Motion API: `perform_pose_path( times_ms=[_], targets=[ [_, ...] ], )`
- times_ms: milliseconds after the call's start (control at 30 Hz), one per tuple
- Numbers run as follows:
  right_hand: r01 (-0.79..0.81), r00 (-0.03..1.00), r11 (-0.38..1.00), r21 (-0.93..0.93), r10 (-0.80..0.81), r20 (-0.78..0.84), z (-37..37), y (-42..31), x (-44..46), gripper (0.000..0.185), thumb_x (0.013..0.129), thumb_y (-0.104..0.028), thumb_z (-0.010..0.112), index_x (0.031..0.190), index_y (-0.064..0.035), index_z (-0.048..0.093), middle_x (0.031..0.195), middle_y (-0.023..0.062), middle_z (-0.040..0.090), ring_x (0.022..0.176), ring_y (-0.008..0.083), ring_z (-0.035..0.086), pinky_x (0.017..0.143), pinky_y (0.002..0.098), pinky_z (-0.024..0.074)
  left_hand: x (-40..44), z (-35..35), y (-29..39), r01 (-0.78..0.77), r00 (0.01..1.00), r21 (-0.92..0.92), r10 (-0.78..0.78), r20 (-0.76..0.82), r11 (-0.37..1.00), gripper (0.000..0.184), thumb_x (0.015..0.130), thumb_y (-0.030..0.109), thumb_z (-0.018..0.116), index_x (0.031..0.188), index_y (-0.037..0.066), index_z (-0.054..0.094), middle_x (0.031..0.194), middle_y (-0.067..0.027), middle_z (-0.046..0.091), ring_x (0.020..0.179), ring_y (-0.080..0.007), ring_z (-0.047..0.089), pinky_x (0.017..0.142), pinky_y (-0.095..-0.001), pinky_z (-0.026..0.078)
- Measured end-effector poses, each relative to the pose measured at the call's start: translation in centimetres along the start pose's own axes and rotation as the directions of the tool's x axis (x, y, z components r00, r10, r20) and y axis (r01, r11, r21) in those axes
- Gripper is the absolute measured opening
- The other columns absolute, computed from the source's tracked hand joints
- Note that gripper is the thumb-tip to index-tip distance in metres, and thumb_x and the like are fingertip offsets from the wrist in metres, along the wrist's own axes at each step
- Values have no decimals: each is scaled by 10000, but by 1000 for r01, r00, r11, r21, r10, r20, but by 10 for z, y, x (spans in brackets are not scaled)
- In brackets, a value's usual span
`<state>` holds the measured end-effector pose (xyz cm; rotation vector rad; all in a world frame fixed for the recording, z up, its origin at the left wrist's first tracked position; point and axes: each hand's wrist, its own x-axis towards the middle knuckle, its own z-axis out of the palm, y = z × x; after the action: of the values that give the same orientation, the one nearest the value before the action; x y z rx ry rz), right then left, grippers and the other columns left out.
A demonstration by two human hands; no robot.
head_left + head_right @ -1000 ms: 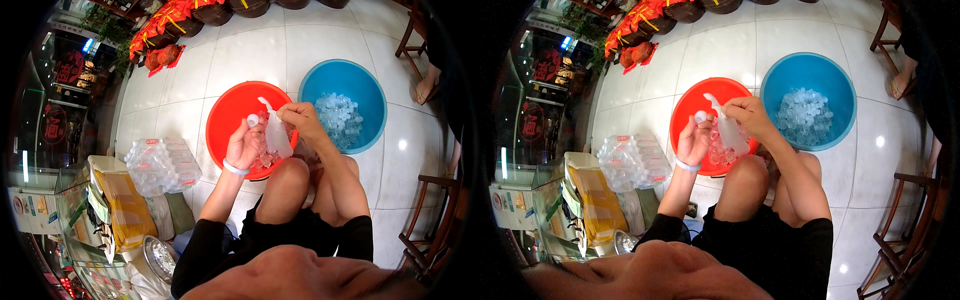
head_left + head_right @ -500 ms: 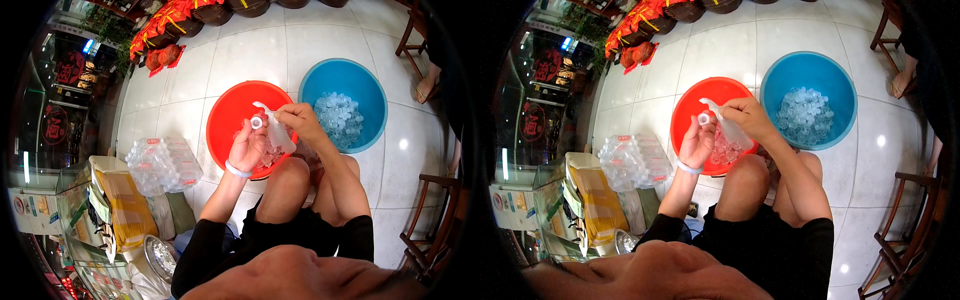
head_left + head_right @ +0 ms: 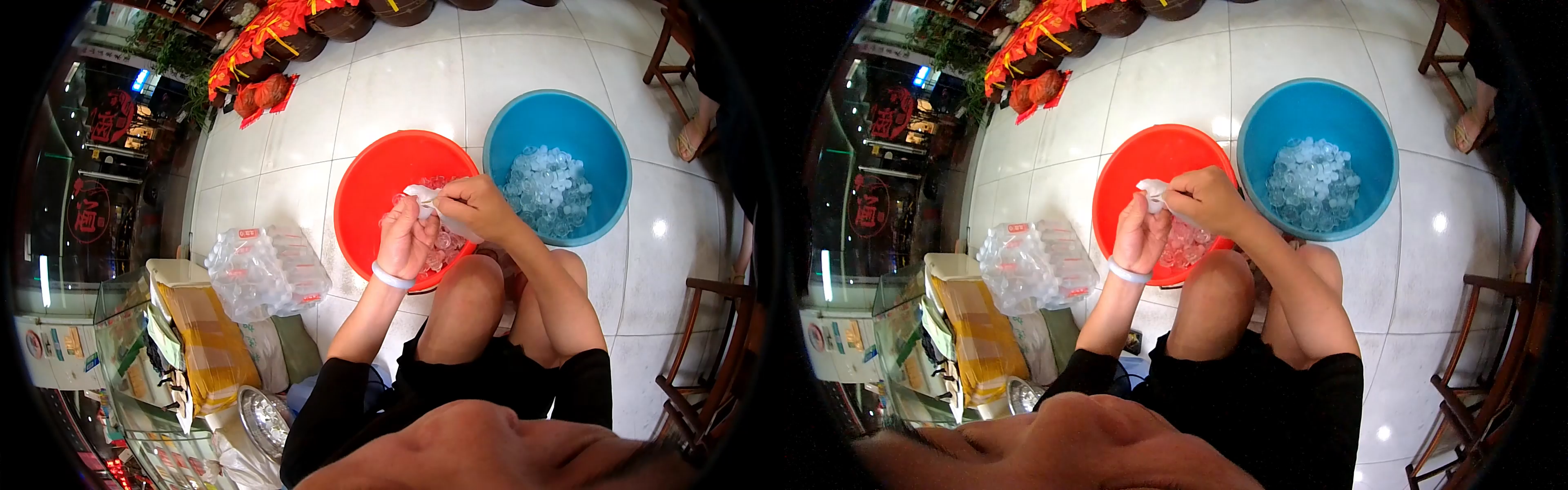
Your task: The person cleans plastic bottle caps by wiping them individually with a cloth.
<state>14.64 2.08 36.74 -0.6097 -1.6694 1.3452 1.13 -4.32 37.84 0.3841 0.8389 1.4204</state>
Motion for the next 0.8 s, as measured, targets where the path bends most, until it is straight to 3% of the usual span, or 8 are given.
perform_pose_path(
  times_ms=[33,133,167,200,367,567,667,800],
  targets=[
    [-1,1000,1000,1,1,-2,-2,1,0,182,697,-135,526,604,20,519,497,122,449,427,148,432,430,286,341,0,-4,0,-32,990,55,24,137,998,201,864,222,478,897,25,502,772,-59,544,590,-116,482,516,-213,394],
    [48,997,988,-144,-38,72,-4,2,0,139,701,-99,527,645,27,545,539,91,496,482,116,470,452,255,371,3,-11,-3,-75,985,101,58,162,992,190,868,217,472,891,30,498,747,-52,549,582,-123,490,480,-206,377],
    [60,997,986,-155,-52,55,-4,1,0,172,692,-140,518,614,13,536,537,123,487,464,192,467,446,293,365,2,-11,-3,-73,985,101,56,160,992,190,868,217,472,891,30,498,747,-52,549,582,-123,490,480,-206,377],
    [72,997,983,-166,-66,38,-3,1,0,206,684,-181,508,583,-2,527,535,155,479,446,268,464,439,331,360,1,-9,-2,-37,993,109,25,113,993,203,870,230,467,890,30,500,753,-52,550,580,-118,491,469,-204,373],
    [125,992,968,-217,-119,41,-2,1,1,192,676,-172,501,574,-13,538,555,135,515,476,273,501,449,343,379,3,-12,3,169,982,-66,-162,101,983,256,871,281,458,885,30,510,761,-56,561,563,-96,491,447,-193,373],
    [188,978,941,-282,-205,-32,1,1,-1,178,674,-168,508,553,-39,523,561,112,529,489,266,509,445,355,377,2,-7,7,117,982,79,-127,138,990,274,868,296,457,887,29,514,747,-64,572,524,-86,494,423,-166,363],
    [223,963,906,-360,-261,-61,4,3,-1,154,677,-136,519,565,-30,522,553,113,519,485,265,503,436,342,378,3,-5,4,94,995,84,-96,20,992,242,867,262,472,869,24,514,740,-66,571,500,-95,489,411,-177,364],
    [210,959,831,-515,-277,-57,6,0,-4,134,672,-110,524,568,-25,527,540,115,511,488,270,506,426,340,381,3,-13,-4,-161,982,222,134,130,962,104,842,106,504,862,4,514,735,-75,568,529,-106,510,439,-190,394]
  ],
)
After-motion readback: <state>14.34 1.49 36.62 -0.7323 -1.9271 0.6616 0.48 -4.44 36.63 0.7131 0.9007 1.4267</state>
